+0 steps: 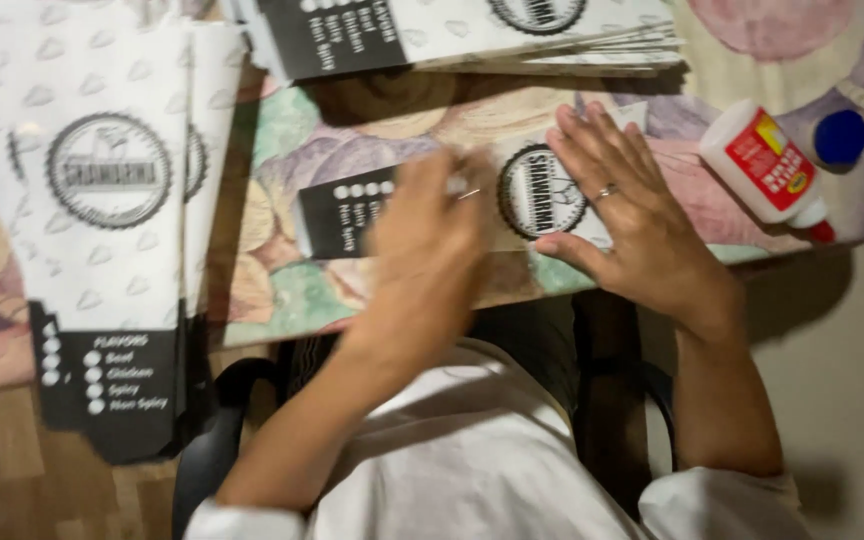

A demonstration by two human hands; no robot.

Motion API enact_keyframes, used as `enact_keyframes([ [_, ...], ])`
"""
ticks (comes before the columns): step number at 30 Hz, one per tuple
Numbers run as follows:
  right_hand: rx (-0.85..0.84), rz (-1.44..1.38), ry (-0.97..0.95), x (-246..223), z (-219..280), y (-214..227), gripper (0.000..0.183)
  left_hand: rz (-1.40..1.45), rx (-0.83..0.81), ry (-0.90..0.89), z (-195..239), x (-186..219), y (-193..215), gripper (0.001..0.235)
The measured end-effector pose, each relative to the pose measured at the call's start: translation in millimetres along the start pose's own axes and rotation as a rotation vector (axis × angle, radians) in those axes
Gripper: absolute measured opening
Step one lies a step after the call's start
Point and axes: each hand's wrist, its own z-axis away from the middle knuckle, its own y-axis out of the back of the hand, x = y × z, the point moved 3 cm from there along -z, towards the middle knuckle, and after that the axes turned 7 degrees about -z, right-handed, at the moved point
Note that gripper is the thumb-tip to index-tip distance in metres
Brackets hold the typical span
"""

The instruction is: The person repeatedly applies glue from a white bottle to the edge of flat printed paper packages labeled Shawarma, then folds and presses the edge to seal. They handle each package one at a time, stacking the sealed units on the table.

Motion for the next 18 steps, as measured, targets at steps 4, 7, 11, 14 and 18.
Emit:
enact_keyframes([
  [4,-0.009,0.013,0.022,0,1,-1,0.084,-0.257,-0.021,0.048,-7,17,-30,0.022],
  [7,-0.008,0.005,0.000,0,1,-1,0.085,-0.212,-0.063,0.094,4,10,-26,0.015],
  [11,-0.002,0.006,-0.018,0,1,2,0.091,-0.140,-0.065,0.117,20,-16,6,0.015],
  [14,0.012,0.042,-0.023,5,7,5,0.096,-0.168,-0.095,0.159,40,-41,22,0.036],
  [18,0.014,0.141,-0.112,-1,11,12,0.104,-0.396,-0.203,0.233,55,-55,38,0.060],
])
